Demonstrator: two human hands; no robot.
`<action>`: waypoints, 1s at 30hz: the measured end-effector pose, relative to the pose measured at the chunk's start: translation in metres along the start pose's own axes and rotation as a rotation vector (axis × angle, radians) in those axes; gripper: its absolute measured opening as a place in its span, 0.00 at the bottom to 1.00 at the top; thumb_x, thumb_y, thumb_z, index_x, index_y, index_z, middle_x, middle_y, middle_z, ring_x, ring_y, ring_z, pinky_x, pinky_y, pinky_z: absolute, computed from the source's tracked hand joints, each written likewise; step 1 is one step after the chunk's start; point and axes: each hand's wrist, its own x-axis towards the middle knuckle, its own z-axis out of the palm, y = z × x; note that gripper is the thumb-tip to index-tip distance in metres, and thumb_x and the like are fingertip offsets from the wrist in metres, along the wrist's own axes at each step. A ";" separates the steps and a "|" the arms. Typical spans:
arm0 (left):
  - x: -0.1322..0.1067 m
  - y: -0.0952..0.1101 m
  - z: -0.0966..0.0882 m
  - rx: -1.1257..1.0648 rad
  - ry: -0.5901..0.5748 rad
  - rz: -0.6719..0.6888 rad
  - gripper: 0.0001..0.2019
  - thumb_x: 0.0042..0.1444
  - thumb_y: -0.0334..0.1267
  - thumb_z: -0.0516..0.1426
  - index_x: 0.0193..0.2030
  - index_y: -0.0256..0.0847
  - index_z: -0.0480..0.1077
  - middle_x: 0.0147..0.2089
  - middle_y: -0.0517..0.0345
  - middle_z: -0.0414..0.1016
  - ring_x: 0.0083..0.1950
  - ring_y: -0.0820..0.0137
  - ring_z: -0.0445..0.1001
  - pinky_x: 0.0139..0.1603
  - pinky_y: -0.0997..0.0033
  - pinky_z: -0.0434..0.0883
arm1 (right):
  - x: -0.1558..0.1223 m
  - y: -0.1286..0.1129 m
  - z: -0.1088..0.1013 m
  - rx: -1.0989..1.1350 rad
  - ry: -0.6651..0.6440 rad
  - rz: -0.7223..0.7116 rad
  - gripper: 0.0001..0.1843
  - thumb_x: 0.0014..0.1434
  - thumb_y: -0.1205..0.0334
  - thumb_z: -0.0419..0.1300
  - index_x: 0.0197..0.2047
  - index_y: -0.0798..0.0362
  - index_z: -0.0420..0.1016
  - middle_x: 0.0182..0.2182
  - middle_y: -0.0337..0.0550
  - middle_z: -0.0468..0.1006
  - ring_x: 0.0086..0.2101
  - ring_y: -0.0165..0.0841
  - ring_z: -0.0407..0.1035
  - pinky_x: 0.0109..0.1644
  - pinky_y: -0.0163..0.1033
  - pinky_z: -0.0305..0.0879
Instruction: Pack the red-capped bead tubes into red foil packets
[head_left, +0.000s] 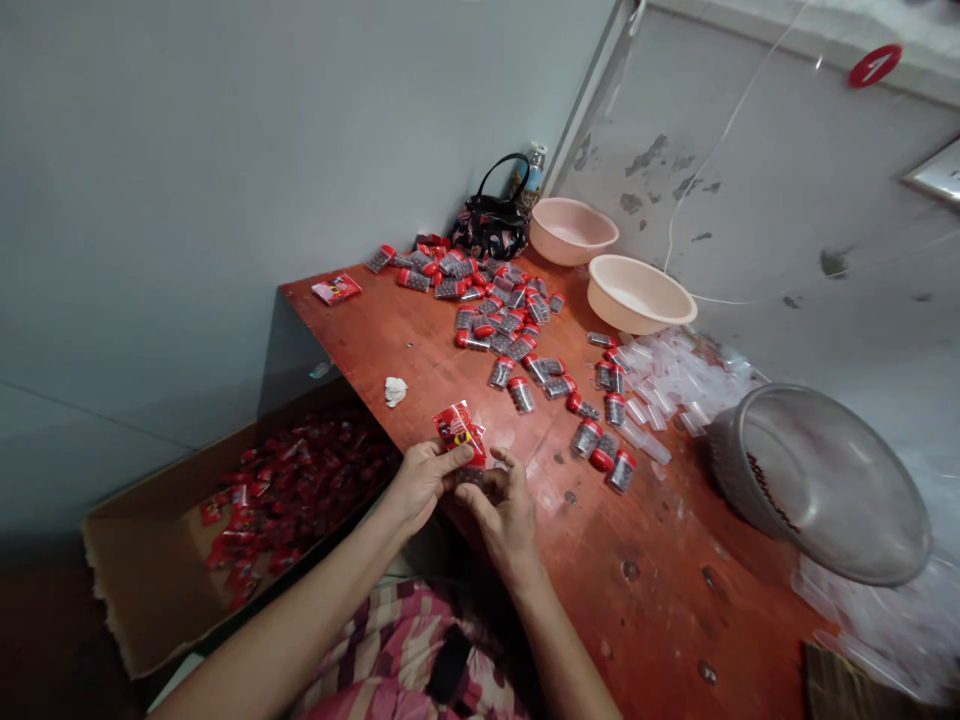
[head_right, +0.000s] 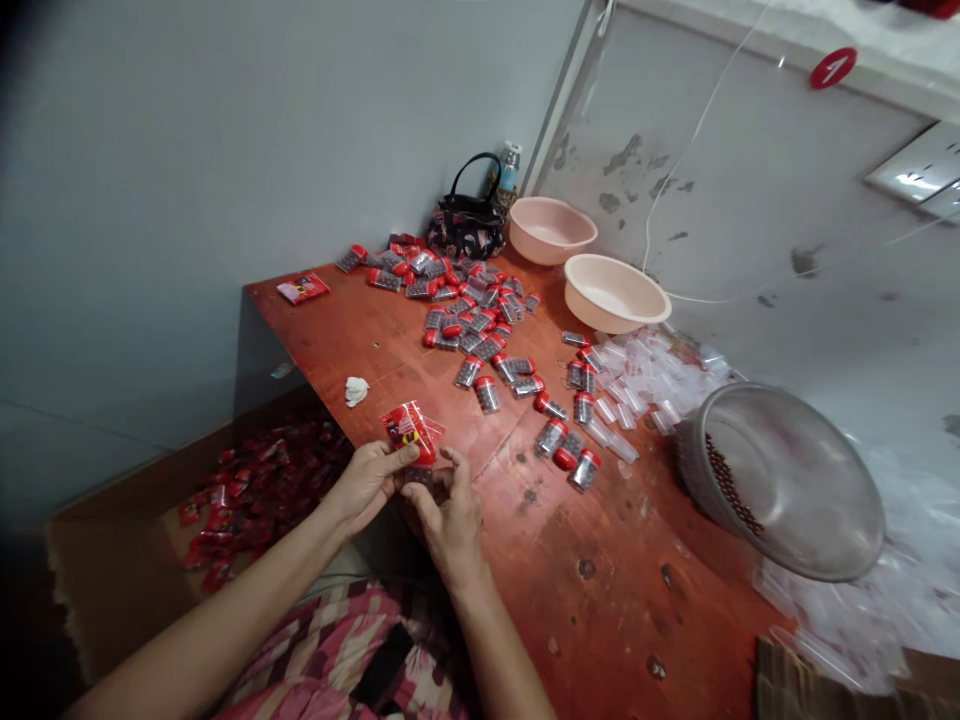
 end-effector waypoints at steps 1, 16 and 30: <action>0.000 0.000 -0.001 0.012 -0.002 -0.012 0.10 0.39 0.34 0.64 0.30 0.31 0.73 0.26 0.52 0.75 0.26 0.70 0.72 0.28 0.73 0.69 | 0.001 0.001 -0.001 0.009 -0.005 -0.009 0.26 0.51 0.63 0.60 0.52 0.50 0.56 0.27 0.37 0.74 0.28 0.32 0.69 0.34 0.37 0.64; 0.002 0.000 -0.007 0.083 0.024 0.008 0.08 0.42 0.36 0.62 0.27 0.30 0.73 0.26 0.51 0.75 0.26 0.70 0.72 0.31 0.70 0.69 | 0.012 0.006 -0.010 0.348 -0.061 0.145 0.20 0.47 0.63 0.62 0.44 0.50 0.63 0.27 0.36 0.74 0.27 0.30 0.70 0.32 0.35 0.67; -0.016 0.000 0.000 -0.118 0.077 0.072 0.10 0.45 0.39 0.61 0.28 0.32 0.73 0.25 0.53 0.74 0.26 0.72 0.71 0.30 0.72 0.68 | -0.009 -0.002 0.006 0.406 0.090 0.231 0.07 0.48 0.63 0.62 0.31 0.54 0.68 0.22 0.35 0.71 0.21 0.27 0.65 0.26 0.32 0.62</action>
